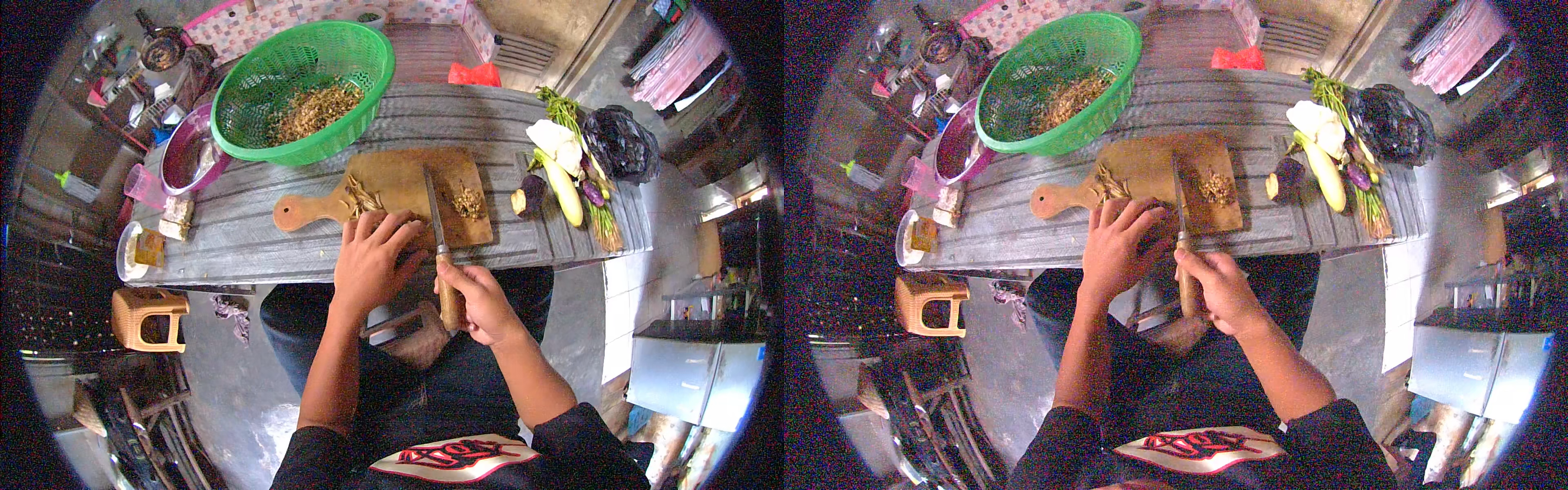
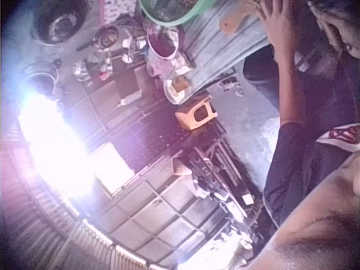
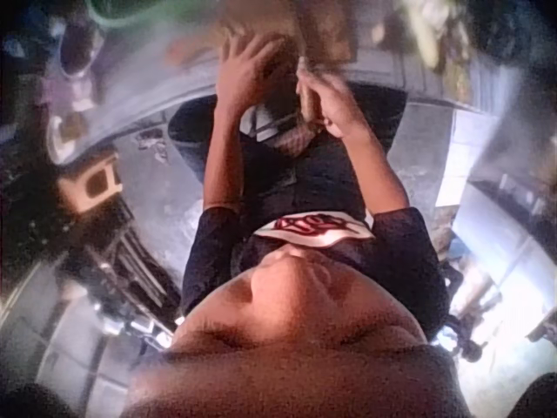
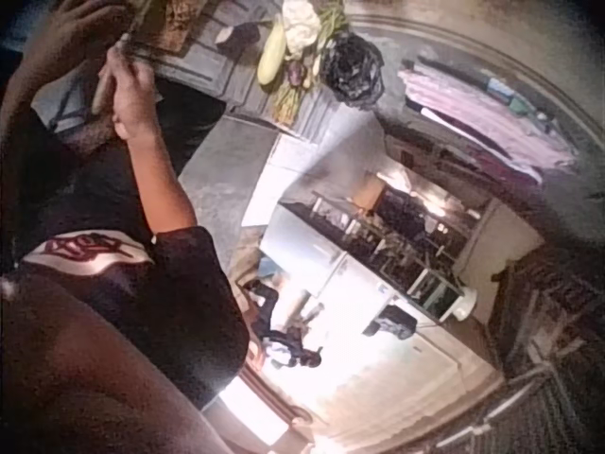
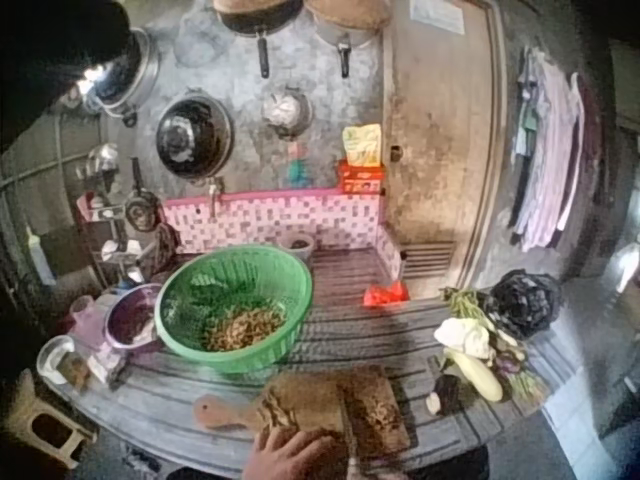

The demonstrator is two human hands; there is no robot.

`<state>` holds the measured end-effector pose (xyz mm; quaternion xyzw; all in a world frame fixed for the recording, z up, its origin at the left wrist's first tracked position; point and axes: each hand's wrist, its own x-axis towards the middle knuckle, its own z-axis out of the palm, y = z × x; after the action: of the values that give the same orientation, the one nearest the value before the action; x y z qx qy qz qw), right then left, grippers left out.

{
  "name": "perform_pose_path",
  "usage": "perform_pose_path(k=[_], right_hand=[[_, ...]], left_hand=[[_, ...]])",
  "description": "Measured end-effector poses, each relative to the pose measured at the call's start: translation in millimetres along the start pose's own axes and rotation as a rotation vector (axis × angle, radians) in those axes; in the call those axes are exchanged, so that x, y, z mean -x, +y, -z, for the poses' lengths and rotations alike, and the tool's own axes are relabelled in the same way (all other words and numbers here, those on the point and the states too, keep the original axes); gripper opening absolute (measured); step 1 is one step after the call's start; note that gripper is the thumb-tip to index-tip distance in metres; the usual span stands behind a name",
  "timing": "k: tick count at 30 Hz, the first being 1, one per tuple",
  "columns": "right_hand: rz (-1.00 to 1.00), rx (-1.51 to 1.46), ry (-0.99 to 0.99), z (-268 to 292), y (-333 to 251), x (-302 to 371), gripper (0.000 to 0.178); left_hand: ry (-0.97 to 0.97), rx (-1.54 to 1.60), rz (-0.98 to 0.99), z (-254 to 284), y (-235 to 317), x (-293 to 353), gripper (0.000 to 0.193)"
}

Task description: The person chops ginger root on a wooden cutting board using a knife, preparing pieces and setting them on the board.

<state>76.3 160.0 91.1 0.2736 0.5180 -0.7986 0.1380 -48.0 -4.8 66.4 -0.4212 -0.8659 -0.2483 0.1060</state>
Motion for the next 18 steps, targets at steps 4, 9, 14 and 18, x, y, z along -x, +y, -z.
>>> perform_pose_path(k=[4, 9, 14, 18], right_hand=[[0.006, 0.025, -0.007, -3, 15, -1, 0.039], [-0.007, 0.081, 0.045, 4, 12, -5, 0.039], [0.061, 0.032, 0.025, -6, 14, 2, 0.037], [0.057, 0.045, 0.013, -5, 16, 4, 0.036]], left_hand=[[-0.018, 0.077, 0.037, 0, 0, -1, 0.049], [-0.032, 0.09, 0.052, 1, 1, -1, 0.048], [0.006, 0.087, 0.04, -1, -3, 0, 0.05], [0.014, 0.092, 0.039, -2, -3, 1, 0.049]])
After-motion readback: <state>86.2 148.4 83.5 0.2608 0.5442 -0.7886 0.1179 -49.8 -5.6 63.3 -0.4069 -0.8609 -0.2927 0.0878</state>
